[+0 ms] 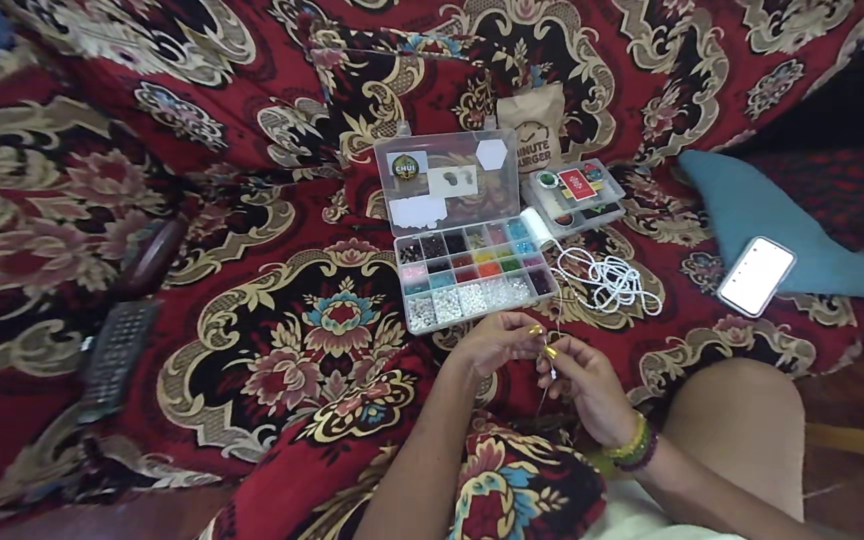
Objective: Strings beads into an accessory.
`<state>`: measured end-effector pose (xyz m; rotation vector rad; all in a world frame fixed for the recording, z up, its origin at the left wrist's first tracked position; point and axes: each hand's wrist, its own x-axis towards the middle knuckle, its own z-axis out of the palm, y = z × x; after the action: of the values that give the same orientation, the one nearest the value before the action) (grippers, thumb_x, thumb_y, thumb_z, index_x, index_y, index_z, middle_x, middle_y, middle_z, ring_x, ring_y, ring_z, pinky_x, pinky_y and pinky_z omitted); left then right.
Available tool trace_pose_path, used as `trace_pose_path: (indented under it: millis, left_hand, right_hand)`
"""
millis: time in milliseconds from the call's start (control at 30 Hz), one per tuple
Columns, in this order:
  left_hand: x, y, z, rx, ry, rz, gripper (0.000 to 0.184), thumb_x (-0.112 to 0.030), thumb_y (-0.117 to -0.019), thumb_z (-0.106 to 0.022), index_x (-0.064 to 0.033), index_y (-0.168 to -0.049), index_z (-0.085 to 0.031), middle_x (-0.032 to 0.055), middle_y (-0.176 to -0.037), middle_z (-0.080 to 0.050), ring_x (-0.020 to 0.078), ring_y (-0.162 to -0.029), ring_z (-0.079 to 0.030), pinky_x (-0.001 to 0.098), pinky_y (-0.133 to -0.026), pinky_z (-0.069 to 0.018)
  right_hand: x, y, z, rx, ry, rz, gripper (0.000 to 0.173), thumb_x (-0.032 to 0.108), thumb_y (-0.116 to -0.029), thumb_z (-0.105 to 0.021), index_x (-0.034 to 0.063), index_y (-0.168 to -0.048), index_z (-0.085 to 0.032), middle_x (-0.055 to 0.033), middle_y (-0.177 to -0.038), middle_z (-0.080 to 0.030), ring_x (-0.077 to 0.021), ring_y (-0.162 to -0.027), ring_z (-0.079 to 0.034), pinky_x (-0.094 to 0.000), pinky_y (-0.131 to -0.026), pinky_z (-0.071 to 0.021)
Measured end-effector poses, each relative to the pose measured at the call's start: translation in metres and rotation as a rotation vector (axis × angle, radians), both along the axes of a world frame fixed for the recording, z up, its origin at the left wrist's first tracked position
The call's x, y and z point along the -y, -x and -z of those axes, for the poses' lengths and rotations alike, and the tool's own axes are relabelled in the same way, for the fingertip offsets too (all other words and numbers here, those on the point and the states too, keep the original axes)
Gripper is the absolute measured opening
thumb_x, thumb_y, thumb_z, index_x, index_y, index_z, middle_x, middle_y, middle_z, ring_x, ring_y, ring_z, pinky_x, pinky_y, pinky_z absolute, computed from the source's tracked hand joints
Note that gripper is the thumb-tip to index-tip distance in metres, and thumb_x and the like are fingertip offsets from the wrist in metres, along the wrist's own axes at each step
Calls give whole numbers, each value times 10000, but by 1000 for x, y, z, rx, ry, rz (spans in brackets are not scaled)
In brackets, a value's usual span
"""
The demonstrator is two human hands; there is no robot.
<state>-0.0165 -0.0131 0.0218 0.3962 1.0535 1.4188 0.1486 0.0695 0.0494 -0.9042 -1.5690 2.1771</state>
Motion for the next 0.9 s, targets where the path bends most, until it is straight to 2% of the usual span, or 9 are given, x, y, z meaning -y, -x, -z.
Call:
trace_pose_path:
  millis: [467,900]
  left_hand:
    - [1,3,0,-33,-12,20,148,45,-984,-551,-49,-1018,-659,-1,-884,-732,110,-799,-721,292,-798,-608]
    - [1,3,1,-14,-24,27,158,51,-978,-550,-47,-996,-673,-11,-840,-731,104,-777,-720,287,-788,-609]
  right_hand:
    - [1,0,-1,7,-4,-9,123,19,-1012,-517,-8,-956,-624,-75,-821,-727,-115,-645,-697,-231,-574,-583]
    - [2,0,-4,9,-11,-19,127,25,-1005,-522,1,-944,-630,-65,-818,-724,-112,-642,-693,-233,-577,-584]
